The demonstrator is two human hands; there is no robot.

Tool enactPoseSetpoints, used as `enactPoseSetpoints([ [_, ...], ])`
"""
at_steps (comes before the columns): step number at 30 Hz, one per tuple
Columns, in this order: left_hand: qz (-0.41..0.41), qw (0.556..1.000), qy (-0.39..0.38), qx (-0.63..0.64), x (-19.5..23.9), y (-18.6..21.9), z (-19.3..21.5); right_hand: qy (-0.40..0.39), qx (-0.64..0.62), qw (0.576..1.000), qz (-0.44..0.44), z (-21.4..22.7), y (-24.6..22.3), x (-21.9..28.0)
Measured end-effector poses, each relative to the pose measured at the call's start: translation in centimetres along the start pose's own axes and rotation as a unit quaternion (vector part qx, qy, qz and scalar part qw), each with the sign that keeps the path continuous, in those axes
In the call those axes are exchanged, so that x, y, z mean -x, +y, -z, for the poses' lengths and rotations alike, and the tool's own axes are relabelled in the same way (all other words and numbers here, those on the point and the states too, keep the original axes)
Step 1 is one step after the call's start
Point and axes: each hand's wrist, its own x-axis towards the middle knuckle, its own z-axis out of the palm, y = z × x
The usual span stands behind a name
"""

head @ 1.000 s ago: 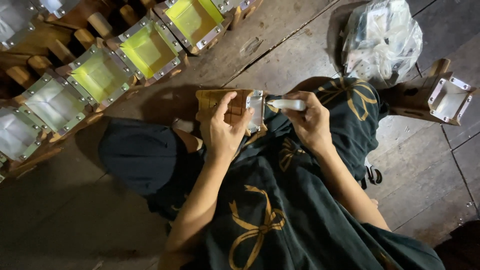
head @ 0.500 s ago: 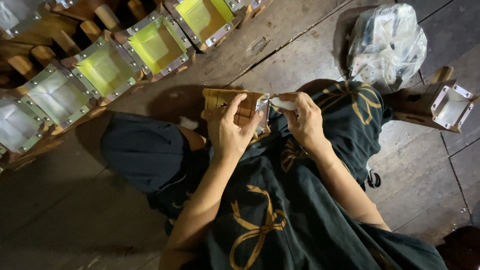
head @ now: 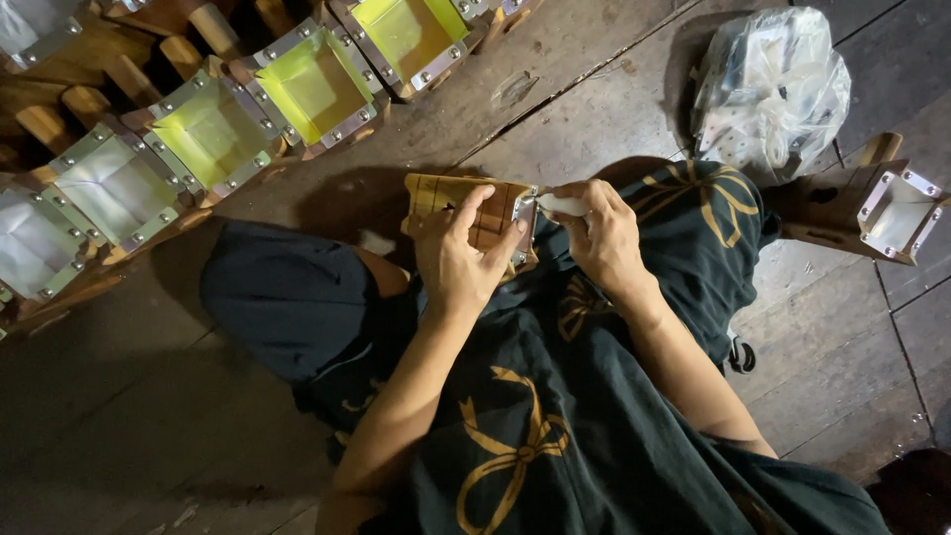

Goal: Applying glue to the joints of small wooden frames and assembling them into boxes or lanterns.

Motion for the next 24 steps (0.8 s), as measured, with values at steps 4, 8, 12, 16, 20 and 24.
enactPoseSetpoints([
  [4, 0.023, 0.999, -0.018, 0.026, -0.7, 1.5, 1.0, -0.003, 0.011, 1.0, -0.021, -0.4, 0.6, 0.5],
  [8, 0.052, 0.997, -0.039, 0.038, -0.4, -0.4, 0.0, 0.045, -0.012, 0.988, -0.144, 0.5, -0.1, 0.7],
  [12, 0.057, 0.99, -0.04, 0.125, -1.5, -1.0, 0.3, 0.133, -0.211, 0.941, -0.228, 2.4, 1.5, 1.0],
  [16, 0.018, 0.995, -0.095, 0.006, -3.4, 1.2, 3.0, 0.167, -0.312, 0.895, -0.271, 4.5, 1.1, 1.4],
  [20, 0.097, 0.957, -0.213, -0.172, -3.9, 4.4, 4.4, 0.168, -0.373, 0.861, -0.302, 4.8, 0.6, 2.1],
  [24, 0.082, 0.929, -0.279, -0.228, -3.9, 6.1, 4.6, 0.141, -0.377, 0.858, -0.32, 5.0, 0.1, 3.1],
])
